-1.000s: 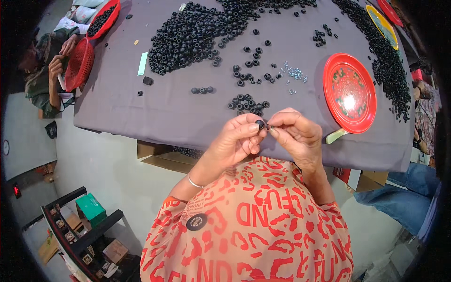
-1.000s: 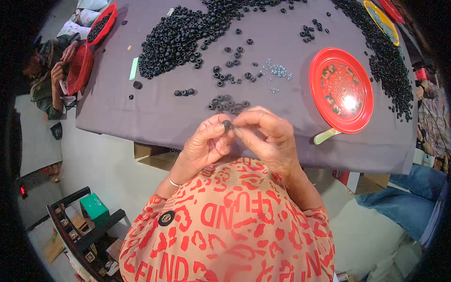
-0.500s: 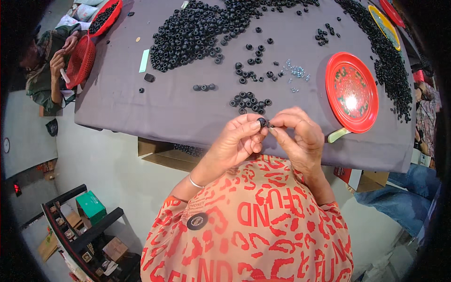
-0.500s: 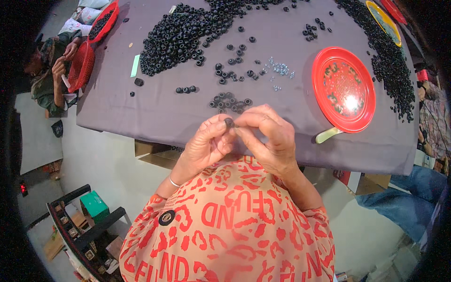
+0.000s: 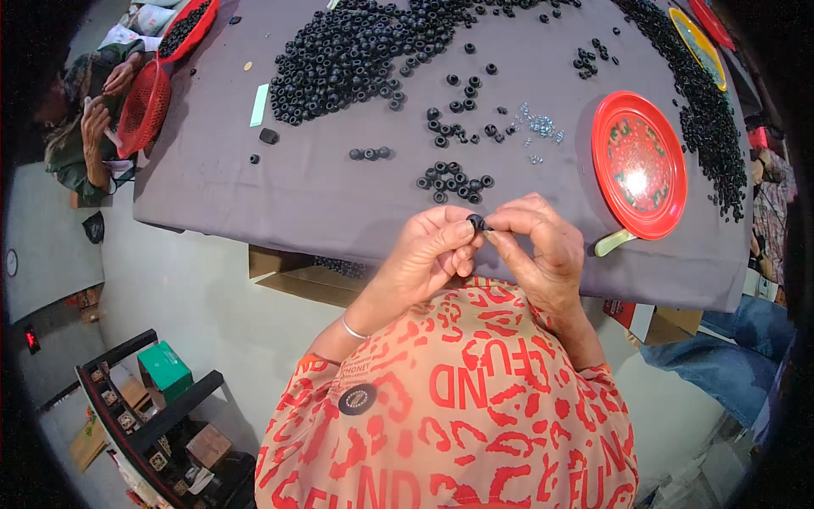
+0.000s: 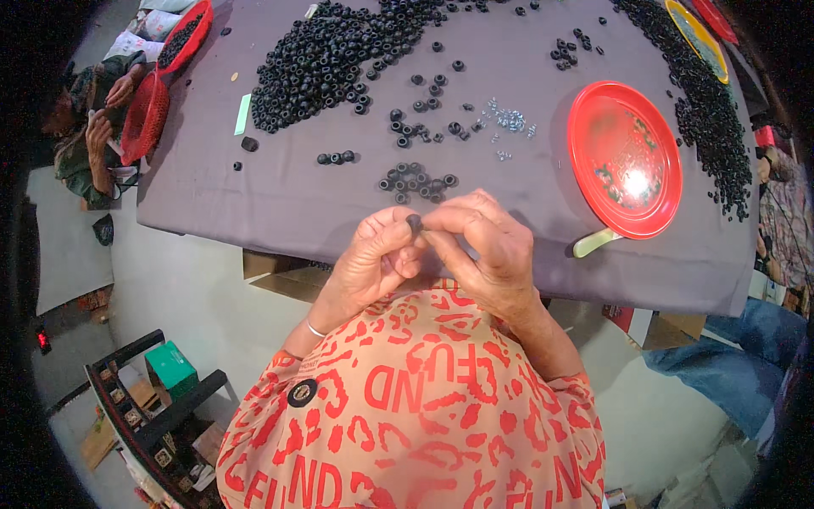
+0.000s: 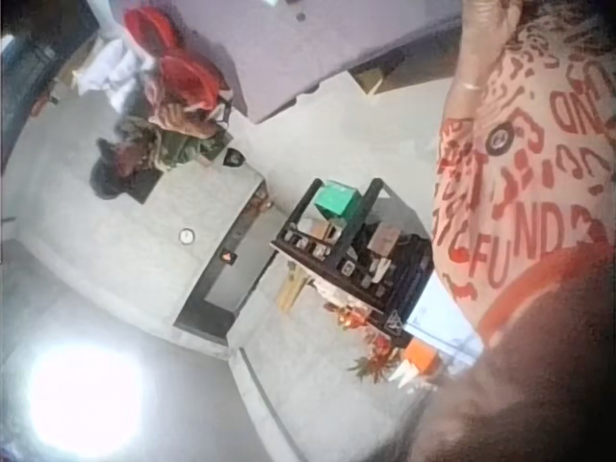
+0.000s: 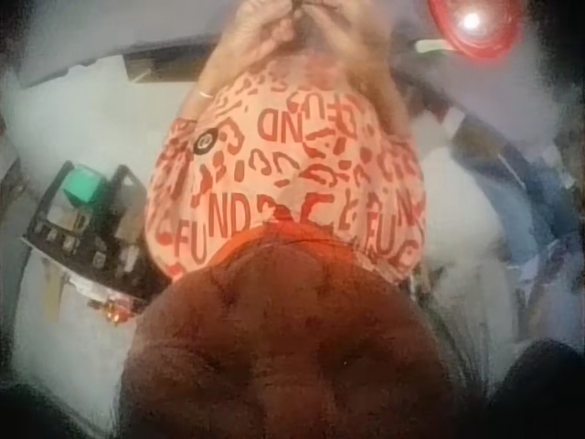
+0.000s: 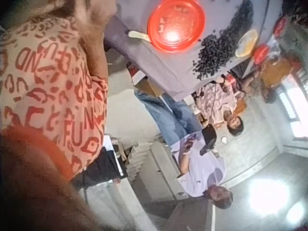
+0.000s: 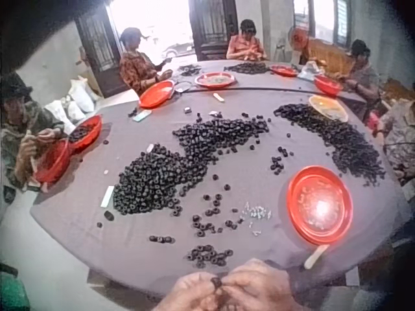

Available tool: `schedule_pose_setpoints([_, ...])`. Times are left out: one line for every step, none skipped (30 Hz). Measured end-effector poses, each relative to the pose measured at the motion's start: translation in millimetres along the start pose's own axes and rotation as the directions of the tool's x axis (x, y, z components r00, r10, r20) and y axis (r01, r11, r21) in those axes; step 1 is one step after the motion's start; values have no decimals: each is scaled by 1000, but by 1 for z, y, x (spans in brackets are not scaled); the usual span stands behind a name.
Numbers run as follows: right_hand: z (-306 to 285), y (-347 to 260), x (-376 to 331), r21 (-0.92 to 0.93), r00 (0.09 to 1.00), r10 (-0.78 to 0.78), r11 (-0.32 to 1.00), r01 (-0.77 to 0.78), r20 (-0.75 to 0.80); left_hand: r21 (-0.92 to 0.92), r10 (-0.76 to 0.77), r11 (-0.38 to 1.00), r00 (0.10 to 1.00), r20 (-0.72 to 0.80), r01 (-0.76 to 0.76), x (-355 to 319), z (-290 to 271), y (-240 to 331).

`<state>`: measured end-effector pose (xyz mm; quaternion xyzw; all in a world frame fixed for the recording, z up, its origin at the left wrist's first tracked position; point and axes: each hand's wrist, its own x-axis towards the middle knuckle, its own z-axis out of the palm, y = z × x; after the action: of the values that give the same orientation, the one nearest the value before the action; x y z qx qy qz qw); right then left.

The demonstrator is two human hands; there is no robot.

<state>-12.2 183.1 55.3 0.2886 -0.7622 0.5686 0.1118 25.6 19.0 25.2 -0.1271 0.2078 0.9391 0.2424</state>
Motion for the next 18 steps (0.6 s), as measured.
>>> schedule_pose_setpoints([0, 0, 0, 3, 1000, 15, 1000, -15, 5, 9, 3, 1000, 1000, -4, -3, 0, 0, 0])
schedule_pose_setpoints([1, 0, 0, 5, 1000, 30, 1000, -30, 10, 18, 6, 1000, 1000, -8, -5, 0, -1, 0])
schedule_pose_setpoints([1, -1, -1, 4, 999, 32, 999, -32, 9, 18, 3, 1000, 1000, -9, -3, 0, 0, 0])
schedule_pose_setpoints([1, -1, -1, -8, 999, 38, 999, -38, 15, 29, 2, 1000, 1000, -18, -1, -1, 0, 1])
schedule_pose_setpoints([2, -1, -1, -21, 999, 44, 999, -43, 20, 40, 1, 999, 1000, -28, 1, -1, 0, 2])
schedule_pose_setpoints([3, 0, -1, -22, 999, 45, 999, -45, 19, 40, -1, 999, 1000, -28, 2, -2, 0, 2])
schedule_pose_setpoints([4, 1, -1, -29, 1000, 18, 999, -17, 15, 90, 31, 996, 999, -22, -29, -2, -1, 2])
schedule_pose_setpoints([5, 1, -1, -35, 1000, -10, 999, 10, 11, 139, 63, 988, 998, -15, -61, -2, -1, 3])
schedule_pose_setpoints([5, 1, -2, -36, 1000, -10, 999, 10, 10, 139, 63, 988, 998, -14, -60, -2, -1, 4])
schedule_pose_setpoints([5, 1, -3, -26, 1000, 11, 1000, -11, 12, 181, 63, 982, 998, -14, -60, -3, 1, 6])
schedule_pose_setpoints([5, 0, -4, -15, 999, 33, 999, -32, 14, 222, 64, 973, 998, -14, -60, -3, 2, 7])
schedule_pose_setpoints([5, 0, -4, -15, 999, 32, 999, -32, 14, 222, 64, 973, 998, -13, -60, -3, 1, 7])
schedule_pose_setpoints([5, -1, -4, -15, 999, 45, 999, -45, 18, 212, 59, 976, 998, -9, -56, -3, 1, 7])
schedule_pose_setpoints([5, -1, -4, -15, 998, 60, 998, -59, 21, 202, 53, 978, 999, -6, -51, -2, 1, 8])
schedule_pose_setpoints([4, -2, -4, -16, 998, 58, 998, -58, 22, 201, 54, 978, 999, -5, -52, -3, 1, 8])
schedule_pose_setpoints([3, -3, -3, 14, 995, 82, 996, -83, 57, 215, 44, 976, 999, 0, -43, -4, 1, 10])
schedule_pose_setpoints([1, -4, -2, 43, 990, 105, 993, -109, 93, 228, 33, 973, 999, 6, -33, -5, 1, 11])
schedule_pose_setpoints([-3, -4, 0, 42, 990, 107, 993, -112, 92, 228, 30, 973, 1000, 5, -31, -5, 0, 12])
